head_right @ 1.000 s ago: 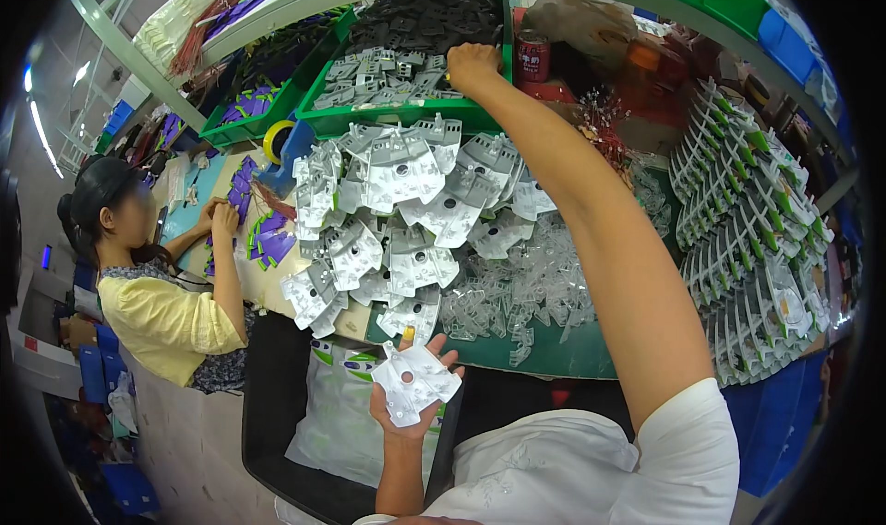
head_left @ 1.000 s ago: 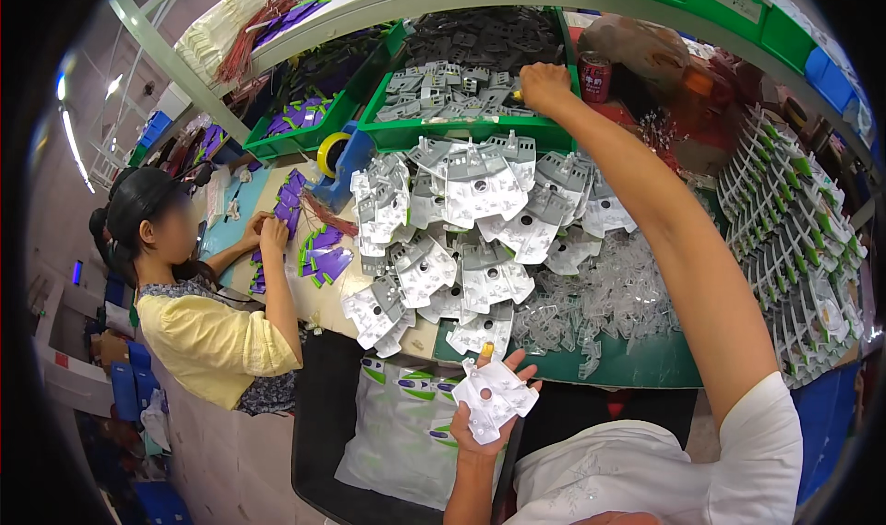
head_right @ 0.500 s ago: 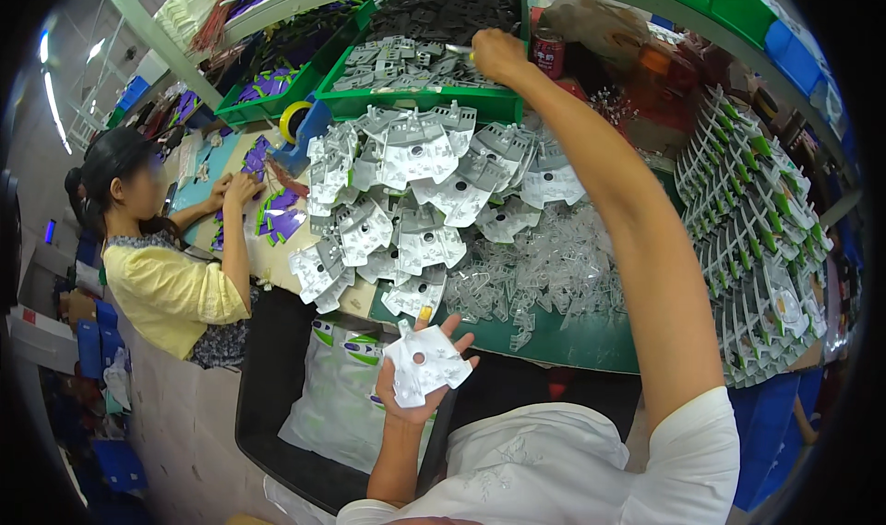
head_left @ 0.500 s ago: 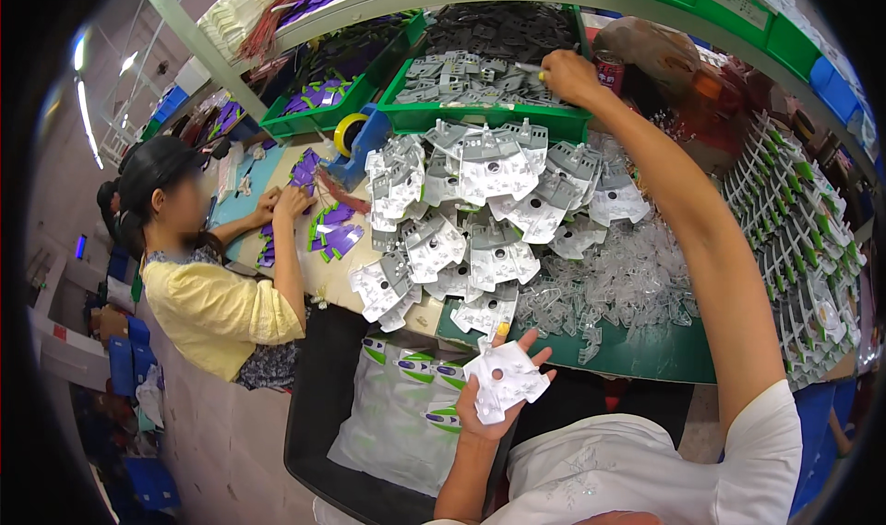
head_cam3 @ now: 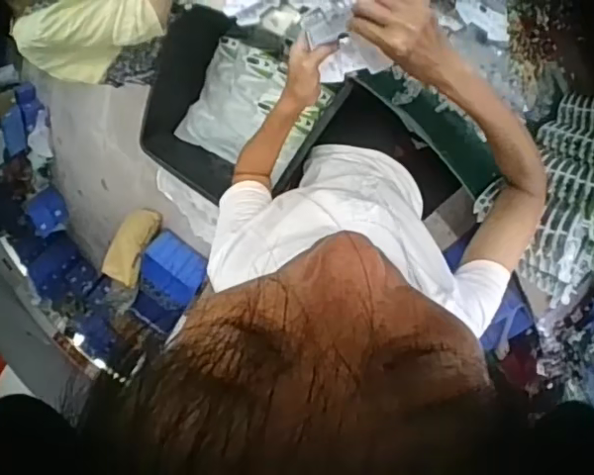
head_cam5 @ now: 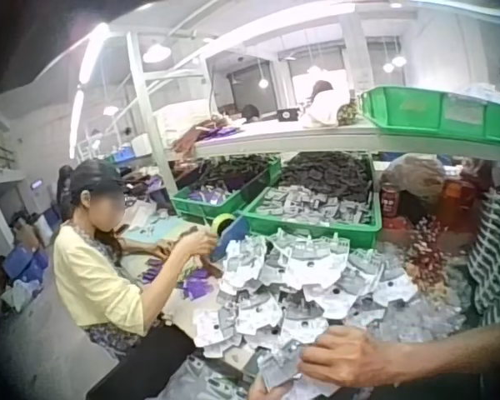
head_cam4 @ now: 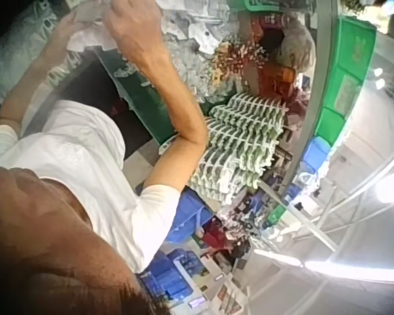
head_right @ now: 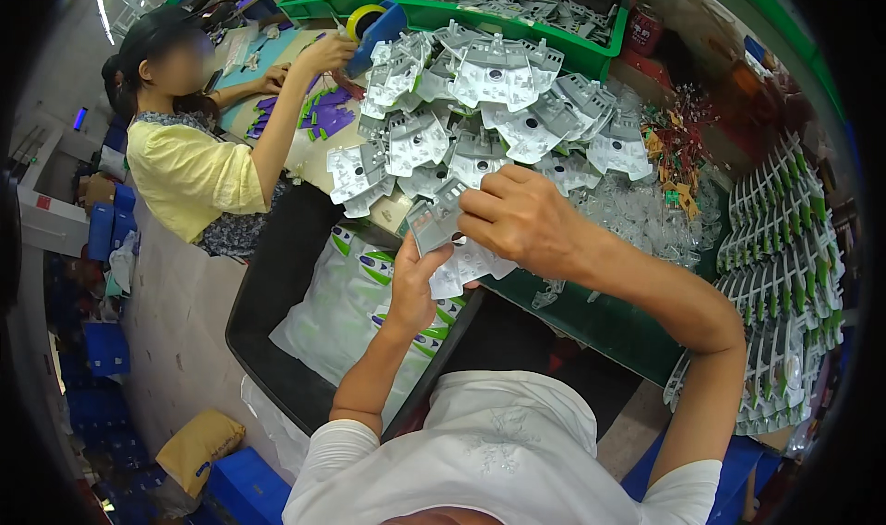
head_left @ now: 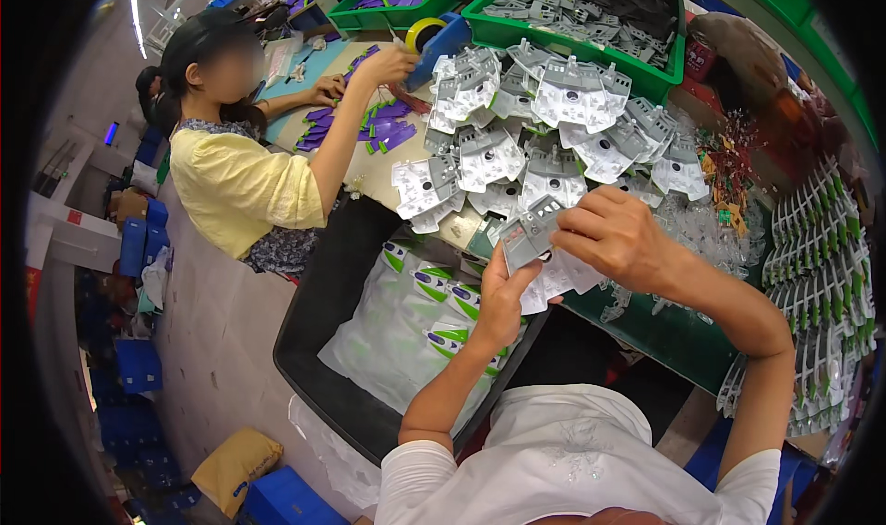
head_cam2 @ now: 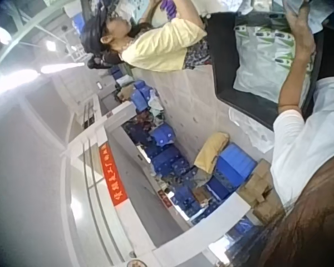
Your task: The person assembles toy components by attaching small plastic pieces into plastic body panels by hand and arranges the completed parts into rows inside a storage bin.
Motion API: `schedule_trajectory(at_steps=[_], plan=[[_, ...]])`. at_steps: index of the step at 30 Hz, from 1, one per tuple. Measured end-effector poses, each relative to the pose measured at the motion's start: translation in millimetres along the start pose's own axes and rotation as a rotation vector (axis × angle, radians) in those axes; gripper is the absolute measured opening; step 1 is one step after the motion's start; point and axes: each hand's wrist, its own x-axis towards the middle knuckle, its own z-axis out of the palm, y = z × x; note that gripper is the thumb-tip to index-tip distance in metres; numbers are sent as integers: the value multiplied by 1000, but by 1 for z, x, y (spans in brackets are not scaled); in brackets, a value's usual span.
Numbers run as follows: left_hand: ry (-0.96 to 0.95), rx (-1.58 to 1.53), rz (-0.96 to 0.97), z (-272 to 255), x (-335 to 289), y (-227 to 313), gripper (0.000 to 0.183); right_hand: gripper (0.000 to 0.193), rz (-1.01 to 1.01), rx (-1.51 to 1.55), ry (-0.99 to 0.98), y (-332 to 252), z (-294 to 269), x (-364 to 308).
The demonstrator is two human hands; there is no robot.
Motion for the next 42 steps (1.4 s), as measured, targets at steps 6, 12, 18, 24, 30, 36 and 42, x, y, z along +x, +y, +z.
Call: schedule_trajectory(at_steps=[6, 12, 18, 24, 30, 36, 42], plan=[[17, 214, 190, 2, -7, -5, 36, 14, 37, 38, -48, -4, -2, 0], [121, 496, 303, -11, 4, -3, 35, 10, 90, 200, -171, 4, -4, 7], [98, 767, 373, -39, 64, 29, 35, 14, 318, 436, 67, 27, -22, 17], [243, 573, 281, -64, 222, 123, 33, 9, 698, 651, 232, 58, -17, 20], [74, 822, 431, 3, 185, 108, 36, 22, 855, 627, 386, 99, -23, 18], [-26, 696, 571, 28, 142, 89, 37, 19, 853, 975, 336, 107, -6, 54], [-11, 999, 489, 3, 144, 86, 35, 29, 872, 1049, 175, 116, 21, 38]])
